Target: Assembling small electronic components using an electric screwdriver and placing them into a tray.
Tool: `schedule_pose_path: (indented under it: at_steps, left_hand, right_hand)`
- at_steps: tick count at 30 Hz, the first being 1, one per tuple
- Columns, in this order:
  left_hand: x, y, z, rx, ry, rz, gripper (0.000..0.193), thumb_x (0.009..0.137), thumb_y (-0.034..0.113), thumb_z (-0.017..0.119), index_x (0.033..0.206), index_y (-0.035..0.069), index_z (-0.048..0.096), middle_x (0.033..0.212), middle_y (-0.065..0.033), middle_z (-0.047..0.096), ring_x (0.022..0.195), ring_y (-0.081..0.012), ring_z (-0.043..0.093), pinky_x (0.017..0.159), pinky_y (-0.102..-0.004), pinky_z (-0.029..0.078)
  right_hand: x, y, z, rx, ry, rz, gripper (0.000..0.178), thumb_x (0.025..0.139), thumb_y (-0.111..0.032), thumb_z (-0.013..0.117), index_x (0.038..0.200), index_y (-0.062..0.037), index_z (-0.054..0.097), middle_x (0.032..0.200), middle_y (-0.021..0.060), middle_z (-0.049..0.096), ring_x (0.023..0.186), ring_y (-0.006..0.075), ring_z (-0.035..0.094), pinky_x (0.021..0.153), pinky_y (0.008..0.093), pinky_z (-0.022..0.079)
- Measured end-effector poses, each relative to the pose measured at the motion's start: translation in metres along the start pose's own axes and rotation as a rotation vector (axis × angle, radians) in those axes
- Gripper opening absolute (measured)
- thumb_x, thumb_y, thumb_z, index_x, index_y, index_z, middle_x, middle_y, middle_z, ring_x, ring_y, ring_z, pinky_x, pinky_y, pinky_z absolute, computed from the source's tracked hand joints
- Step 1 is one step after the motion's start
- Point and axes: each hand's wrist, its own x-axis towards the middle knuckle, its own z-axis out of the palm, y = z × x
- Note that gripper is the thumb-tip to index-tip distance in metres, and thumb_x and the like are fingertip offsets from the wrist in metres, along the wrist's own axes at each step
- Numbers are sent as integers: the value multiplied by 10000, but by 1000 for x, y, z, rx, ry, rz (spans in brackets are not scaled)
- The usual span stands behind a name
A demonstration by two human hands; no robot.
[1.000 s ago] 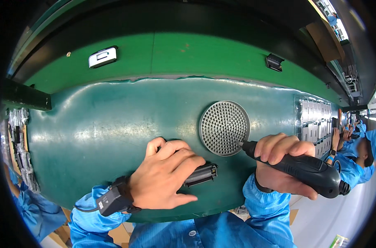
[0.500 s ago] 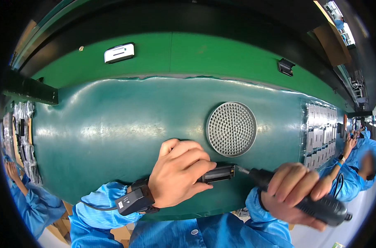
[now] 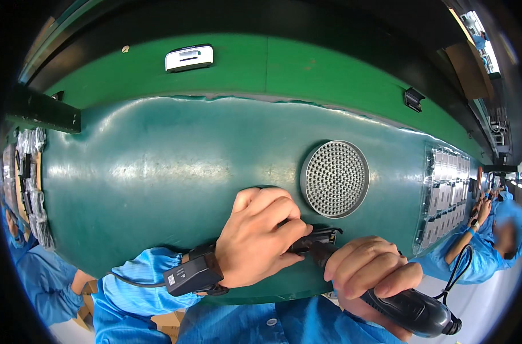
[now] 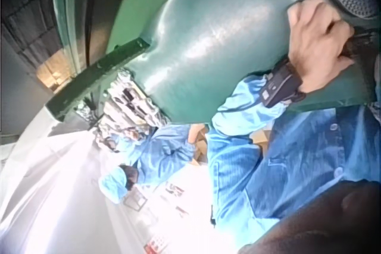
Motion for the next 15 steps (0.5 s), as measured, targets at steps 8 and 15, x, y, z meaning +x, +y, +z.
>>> schedule_pose_path:
  at_steps: [8,15]
  left_hand:
    - [-1,0,1,-10,1,-13,547,482,212,927,996,126,762,1024,8,583,1112,-226,570,929,-404,384]
    - [-1,0,1,-14,16,-8,521,498,214,928,983,124,761,1016,14,583,1103,-219,569,930,-404,383]
  right_hand:
    - [-1,-1,3,13,22,80,664,914,-675,649,1012,-36,497,688,116,608,477,217,561,384,357,513]
    - [-2,3,1,30,27,23,664,919,-677,639,1008,-37,491,686,111,604,470,203,555,377,353,513]
